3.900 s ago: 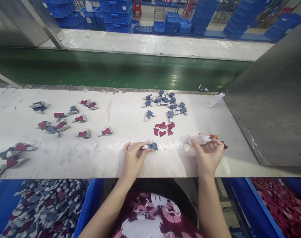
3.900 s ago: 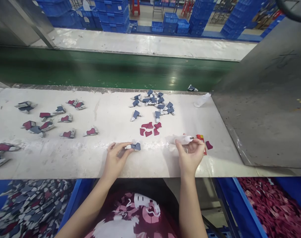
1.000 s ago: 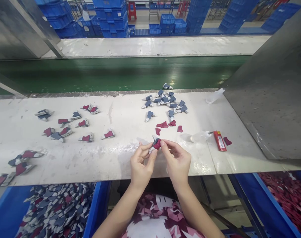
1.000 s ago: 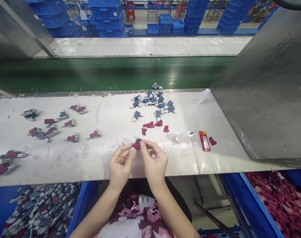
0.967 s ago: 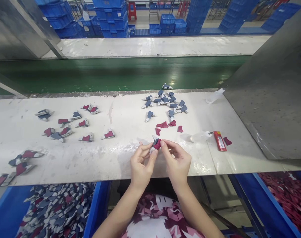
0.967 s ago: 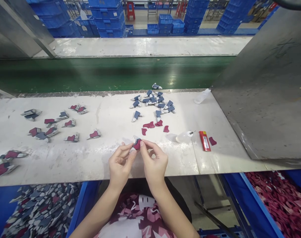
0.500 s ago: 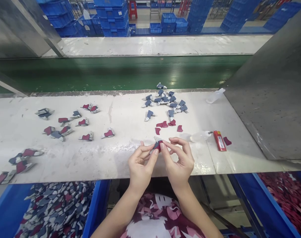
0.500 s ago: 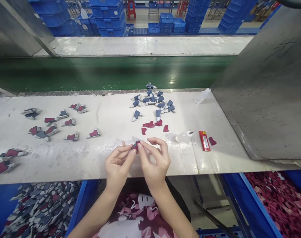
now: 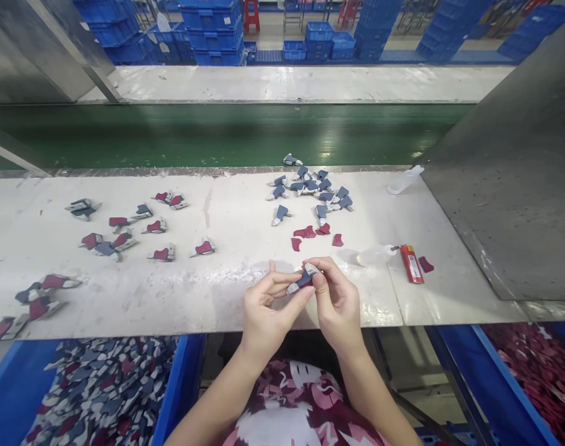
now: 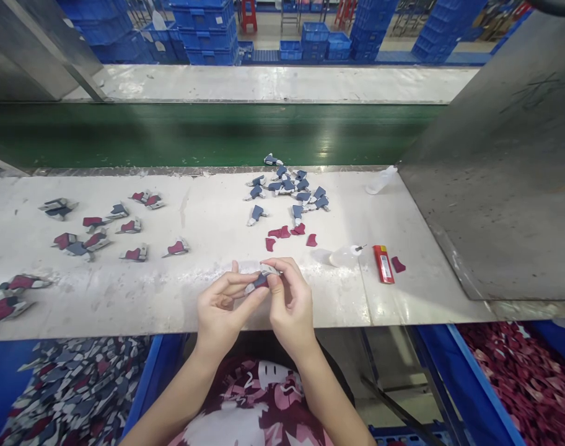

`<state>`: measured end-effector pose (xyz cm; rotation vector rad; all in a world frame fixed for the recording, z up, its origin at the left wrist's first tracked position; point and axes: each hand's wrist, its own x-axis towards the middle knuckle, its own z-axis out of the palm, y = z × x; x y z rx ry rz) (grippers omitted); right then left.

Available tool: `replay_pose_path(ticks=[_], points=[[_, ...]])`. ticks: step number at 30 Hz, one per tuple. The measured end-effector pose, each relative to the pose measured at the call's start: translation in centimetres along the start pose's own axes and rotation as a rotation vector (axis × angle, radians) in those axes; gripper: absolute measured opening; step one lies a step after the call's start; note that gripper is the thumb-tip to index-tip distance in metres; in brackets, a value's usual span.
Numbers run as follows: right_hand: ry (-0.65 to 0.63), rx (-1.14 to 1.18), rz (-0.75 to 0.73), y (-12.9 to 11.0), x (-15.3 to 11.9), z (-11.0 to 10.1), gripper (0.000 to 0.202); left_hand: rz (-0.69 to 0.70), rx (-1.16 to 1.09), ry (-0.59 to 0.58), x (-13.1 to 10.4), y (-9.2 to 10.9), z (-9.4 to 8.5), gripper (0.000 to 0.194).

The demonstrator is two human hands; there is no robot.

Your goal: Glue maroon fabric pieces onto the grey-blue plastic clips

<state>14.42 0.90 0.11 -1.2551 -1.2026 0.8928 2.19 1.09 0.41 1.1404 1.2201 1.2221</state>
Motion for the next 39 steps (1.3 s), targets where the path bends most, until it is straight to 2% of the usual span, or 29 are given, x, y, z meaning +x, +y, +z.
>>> replay_pose_path(ticks=[4, 9, 16, 21, 28, 31, 35, 39], points=[[0.006, -0.005, -0.03, 0.6, -0.1, -0.1, 0.02, -0.06, -0.046, 0.017, 0.1, 0.1, 0.5, 0.014], [-0.131, 0.048, -0.002, 0.7, 0.4, -1.4, 0.031, -0.025, -0.028, -0.008, -0.3, 0.5, 0.7, 0.007], [-0.155, 0.05, -0.017, 0.1, 0.5, -1.6, 0.025, 0.0, -0.098, -0.04, -0.4, 0.7, 0.7, 0.033], [-0.167, 0.063, -0.03, 0.0, 0.4, -1.5, 0.026, 0.029, -0.102, -0.031, -0.2, 0.8, 0.6, 0.037], [-0.097, 0.106, -0.053, 0.0, 0.1, -0.9, 0.024, 0.092, -0.055, -0.007, -0.9, 0.4, 0.8, 0.04], [-0.136, 0.087, -0.061, 0.0, 0.1, -1.0, 0.025, 0.114, -0.076, 0.01, -0.9, 0.3, 0.5, 0.043], [-0.239, 0.107, -0.015, 0.5, 0.2, -1.5, 0.034, 0.082, -0.112, -0.003, -0.5, 0.4, 0.3, 0.045], [-0.181, 0.158, 0.063, 1.0, 0.1, -1.2, 0.035, 0.025, -0.133, 0.005, -0.4, 0.6, 0.4, 0.047]])
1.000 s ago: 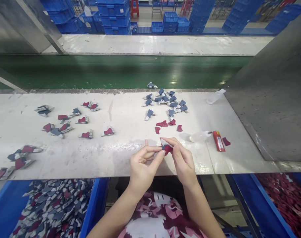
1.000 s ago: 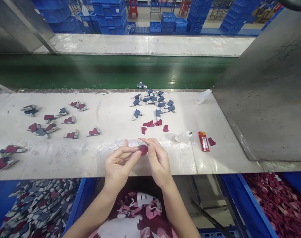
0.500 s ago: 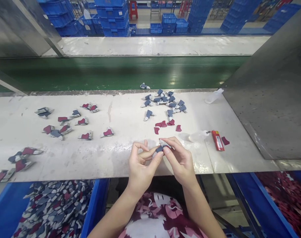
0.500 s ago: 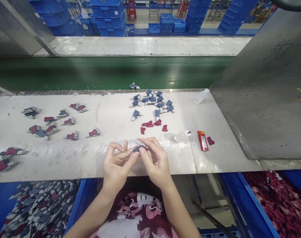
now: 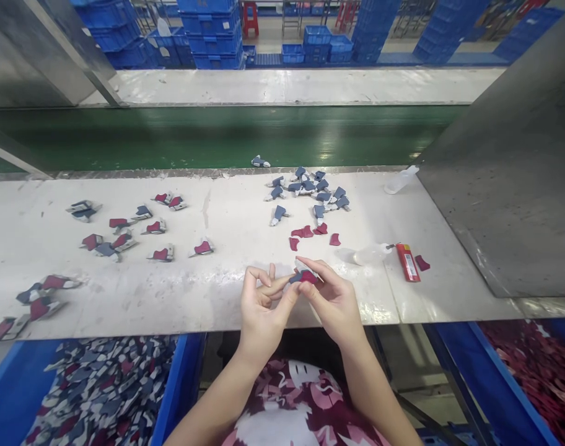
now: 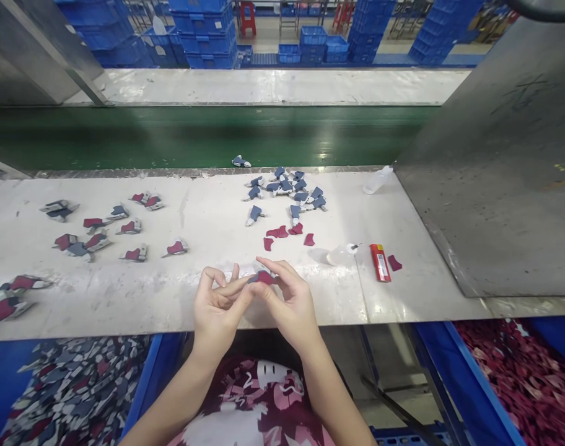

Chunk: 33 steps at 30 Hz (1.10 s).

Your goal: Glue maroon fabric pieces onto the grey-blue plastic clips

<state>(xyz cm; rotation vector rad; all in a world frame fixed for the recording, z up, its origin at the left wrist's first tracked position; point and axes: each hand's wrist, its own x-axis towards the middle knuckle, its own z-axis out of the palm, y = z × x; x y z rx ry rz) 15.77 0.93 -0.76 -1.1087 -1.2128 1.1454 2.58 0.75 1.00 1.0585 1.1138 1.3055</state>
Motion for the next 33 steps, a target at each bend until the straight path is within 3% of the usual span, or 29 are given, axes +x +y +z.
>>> replay_pose_path(ticks=[6, 11, 18, 28, 33], points=[[0.101, -0.052, 0.031, -0.1, -0.1, 0.9, 0.028, -0.083, -0.026, -0.044, -0.1, -0.5, -0.3, 0.038], [0.163, 0.049, 0.095, 0.5, 0.3, 1.2, 0.025, -0.174, -0.072, -0.042, 0.0, -0.7, -0.6, 0.041], [0.127, 0.056, 0.207, 1.3, 0.7, 0.6, 0.051, -0.27, -0.157, -0.06, 0.5, -0.6, -0.6, 0.039], [0.139, -0.084, 0.154, 1.3, 0.6, 1.7, 0.029, -0.31, -0.168, -0.016, 1.0, -1.4, -0.7, 0.043], [0.139, -0.015, 0.168, 2.0, 0.9, 2.5, 0.027, -0.251, -0.093, -0.025, 1.5, -1.7, -1.5, 0.038]])
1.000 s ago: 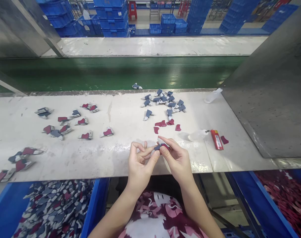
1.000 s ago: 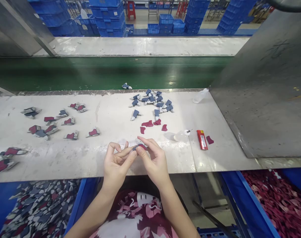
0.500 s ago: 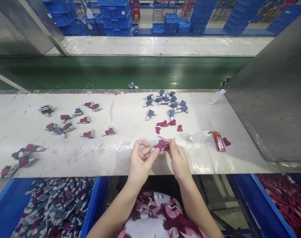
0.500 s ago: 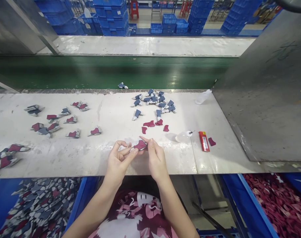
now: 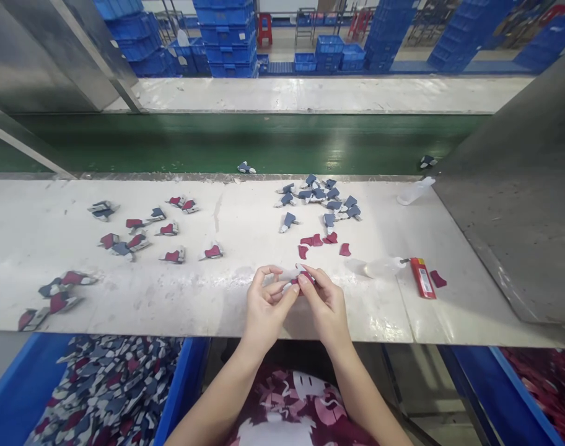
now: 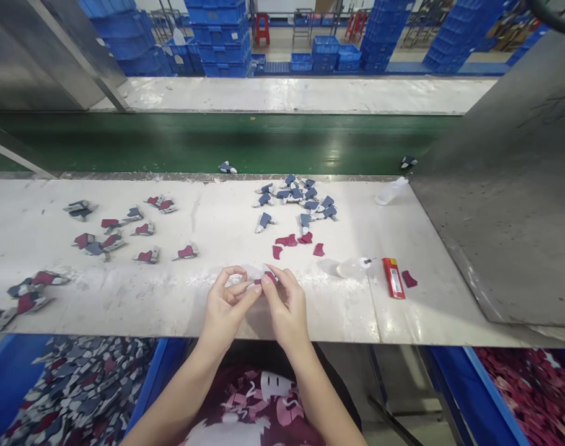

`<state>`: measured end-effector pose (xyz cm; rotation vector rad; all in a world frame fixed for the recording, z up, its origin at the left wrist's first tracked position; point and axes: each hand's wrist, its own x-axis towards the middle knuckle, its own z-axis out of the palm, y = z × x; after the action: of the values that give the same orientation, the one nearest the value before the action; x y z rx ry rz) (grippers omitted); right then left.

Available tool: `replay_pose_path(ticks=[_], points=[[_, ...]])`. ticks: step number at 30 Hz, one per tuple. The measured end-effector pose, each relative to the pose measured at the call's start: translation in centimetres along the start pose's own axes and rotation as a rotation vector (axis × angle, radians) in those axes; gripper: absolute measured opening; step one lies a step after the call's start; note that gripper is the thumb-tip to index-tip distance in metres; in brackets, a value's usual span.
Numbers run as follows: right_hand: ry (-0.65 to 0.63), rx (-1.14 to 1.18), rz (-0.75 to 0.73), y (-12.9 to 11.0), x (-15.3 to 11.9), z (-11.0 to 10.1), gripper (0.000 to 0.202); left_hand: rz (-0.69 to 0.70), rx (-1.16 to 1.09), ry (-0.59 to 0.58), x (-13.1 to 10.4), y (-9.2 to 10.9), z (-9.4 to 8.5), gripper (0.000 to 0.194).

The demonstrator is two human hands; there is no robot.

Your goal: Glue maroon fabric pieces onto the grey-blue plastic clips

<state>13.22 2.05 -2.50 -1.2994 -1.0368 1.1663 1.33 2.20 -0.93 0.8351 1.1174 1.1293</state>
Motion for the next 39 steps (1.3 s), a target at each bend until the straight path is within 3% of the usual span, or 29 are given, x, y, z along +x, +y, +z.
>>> replay_pose_path(ticks=[3, 9, 14, 17, 20, 23, 25, 27, 29, 31, 36, 39], points=[[-0.047, 0.028, 0.002, 0.2, 0.4, 0.6, 0.027, 0.069, 0.164, -0.041, 0.7, 0.5, -1.5, 0.035], [-0.065, -0.147, -0.149, 1.2, 1.8, 2.7, 0.03, 0.07, 0.519, -0.312, 2.8, 2.8, -5.1, 0.043], [-0.086, -0.354, -0.302, 1.5, 2.1, 3.3, 0.031, 0.217, 1.006, -0.36, 7.5, 6.0, -8.3, 0.034], [0.04, -0.419, -0.463, 1.5, 1.3, 1.1, 0.035, 0.244, 1.361, -0.235, 11.2, 9.1, -11.4, 0.031], [0.268, -0.47, -0.72, 1.7, 0.3, -3.1, 0.03, 0.119, 1.766, -0.105, 14.8, 12.4, -14.4, 0.032], [0.556, -0.658, -0.831, 2.1, -0.1, -7.6, 0.027, 0.072, 1.886, -0.036, 18.5, 14.8, -15.9, 0.026], [0.701, -0.792, -0.782, 2.2, 0.0, -10.0, 0.018, 0.12, 1.911, 0.016, 21.4, 15.5, -15.8, 0.025], [0.725, -0.887, -0.679, 2.1, 0.4, -11.3, 0.017, 0.188, 1.919, 0.05, 24.6, 15.6, -15.0, 0.034], [0.665, -0.936, -0.59, 2.1, 0.8, -11.9, 0.023, 0.238, 1.91, 0.049, 27.7, 15.3, -13.9, 0.044], [0.582, -0.952, -0.549, 2.4, 1.3, -11.8, 0.026, 0.255, 1.893, 0.03, 30.3, 15.1, -12.8, 0.043], [0.428, -0.94, -0.545, 4.1, 2.5, -11.2, 0.028, 0.254, 1.849, 0.021, 34.3, 15.5, -10.4, 0.034], [0.365, -0.958, -0.549, 4.8, 3.1, -11.0, 0.037, 0.344, 1.789, -0.028, 36.2, 15.6, -6.4, 0.037]])
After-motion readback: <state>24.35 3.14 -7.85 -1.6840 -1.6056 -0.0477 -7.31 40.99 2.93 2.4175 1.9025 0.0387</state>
